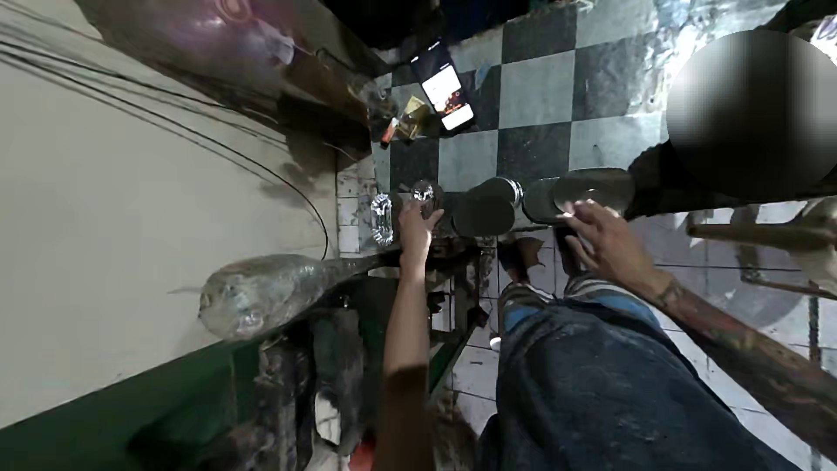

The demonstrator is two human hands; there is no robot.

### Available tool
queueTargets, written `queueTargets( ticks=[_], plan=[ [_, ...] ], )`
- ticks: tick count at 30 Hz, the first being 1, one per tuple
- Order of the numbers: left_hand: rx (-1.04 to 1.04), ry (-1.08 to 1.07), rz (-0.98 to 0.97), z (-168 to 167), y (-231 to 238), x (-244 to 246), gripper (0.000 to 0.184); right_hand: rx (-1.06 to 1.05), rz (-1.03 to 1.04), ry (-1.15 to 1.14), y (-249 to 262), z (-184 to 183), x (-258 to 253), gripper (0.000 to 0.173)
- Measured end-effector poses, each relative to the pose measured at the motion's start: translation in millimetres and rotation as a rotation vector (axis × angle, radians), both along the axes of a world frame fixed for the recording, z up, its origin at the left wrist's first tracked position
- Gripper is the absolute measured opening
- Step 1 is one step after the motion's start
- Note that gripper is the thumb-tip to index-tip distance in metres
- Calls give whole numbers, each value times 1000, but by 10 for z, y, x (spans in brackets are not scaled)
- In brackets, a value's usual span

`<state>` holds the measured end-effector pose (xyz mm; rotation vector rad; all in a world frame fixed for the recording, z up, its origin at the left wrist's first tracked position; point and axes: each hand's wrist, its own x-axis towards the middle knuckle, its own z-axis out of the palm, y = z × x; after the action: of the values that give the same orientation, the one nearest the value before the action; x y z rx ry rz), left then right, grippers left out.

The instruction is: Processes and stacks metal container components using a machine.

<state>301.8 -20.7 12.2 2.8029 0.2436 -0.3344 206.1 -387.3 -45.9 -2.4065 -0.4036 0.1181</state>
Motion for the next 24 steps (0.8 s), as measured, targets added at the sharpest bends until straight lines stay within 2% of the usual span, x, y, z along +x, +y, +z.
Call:
queueTargets(
  ticks=[2, 3, 6, 9, 11, 12, 15, 17, 19, 21, 24],
  plan=[
    [-13, -25, 7, -15, -45, 4, 41, 75, 9, 56, 197, 79, -94, 39],
    [-15, -64, 24, -23, -70, -65, 44, 113, 39, 99, 319, 112, -116, 37],
    [9, -154, 94, -188, -79, -138, 59, 241, 131, 230, 800, 328, 61, 39],
    [6, -109, 148, -270, -36, -47, 71, 413, 123, 348, 1413, 513, 409, 45],
    [-35, -108, 129, -159, 46, -64, 79, 553, -7, 452, 1879, 526, 655, 54],
    [-67, -153, 134, -71, 128, -74, 76, 596, -103, 507, 2107, 496, 788, 60],
    [-130, -372, 268, 9, 662, -70, 56, 610, -345, 613, 2686, 339, 1069, 78],
    [-247, -270, 443, -75, 1116, -62, 57, 573, -400, 694, 3021, 291, 1096, 77],
    [-519, -104, 523, -233, 1340, -42, 59, 466, -370, 741, 3240, 487, 1066, 78],
    [-728, -46, 525, -351, 1180, -67, 52, 404, -348, 710, 3280, 502, 1029, 81],
    [-831, -159, 578, -216, 792, -222, 56, 477, -301, 563, 3071, 487, 1048, 76]
  ],
)
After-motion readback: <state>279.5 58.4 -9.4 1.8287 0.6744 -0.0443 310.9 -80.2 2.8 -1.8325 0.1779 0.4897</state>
